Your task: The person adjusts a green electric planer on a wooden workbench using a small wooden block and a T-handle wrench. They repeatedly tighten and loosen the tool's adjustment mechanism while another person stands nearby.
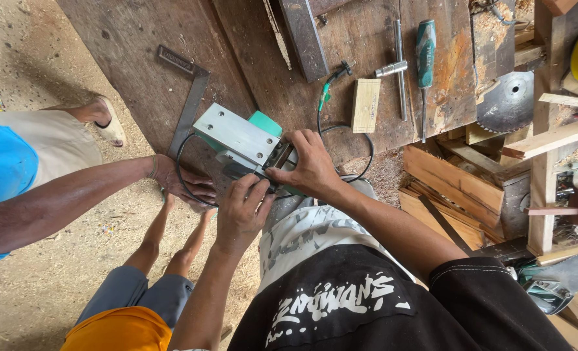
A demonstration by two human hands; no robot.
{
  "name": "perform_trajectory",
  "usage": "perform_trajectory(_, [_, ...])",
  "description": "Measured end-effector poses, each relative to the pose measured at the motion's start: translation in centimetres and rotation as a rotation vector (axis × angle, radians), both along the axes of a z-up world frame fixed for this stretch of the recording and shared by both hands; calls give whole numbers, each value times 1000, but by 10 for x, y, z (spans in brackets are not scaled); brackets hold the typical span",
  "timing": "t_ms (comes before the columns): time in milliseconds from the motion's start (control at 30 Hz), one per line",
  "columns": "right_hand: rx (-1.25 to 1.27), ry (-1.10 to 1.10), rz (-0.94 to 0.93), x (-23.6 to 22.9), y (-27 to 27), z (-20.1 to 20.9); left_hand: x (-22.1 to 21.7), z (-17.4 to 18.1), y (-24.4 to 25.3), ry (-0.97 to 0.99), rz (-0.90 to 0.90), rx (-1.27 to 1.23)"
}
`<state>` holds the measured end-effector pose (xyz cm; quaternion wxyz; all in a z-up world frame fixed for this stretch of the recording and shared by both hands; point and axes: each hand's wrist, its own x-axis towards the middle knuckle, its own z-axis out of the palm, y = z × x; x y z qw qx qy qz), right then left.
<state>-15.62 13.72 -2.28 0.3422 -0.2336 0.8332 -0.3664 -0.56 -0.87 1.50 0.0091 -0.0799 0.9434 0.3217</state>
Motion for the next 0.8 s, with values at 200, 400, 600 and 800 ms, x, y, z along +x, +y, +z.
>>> perform_trajectory(200, [23,5,-6,1,-6,7,0,4,-6,-27,-1,-34])
perform_trajectory(400, [36,-28,-8,-5,-8,16,-3,4,-10,-33,-1,20])
perform_trajectory(600, [-117,-28,-162,-17,31,12,-3,5,-15,8,9,117])
perform_trajectory(800, [106,133,-578,-70,135,-30,-23,18,-16,38,113,138])
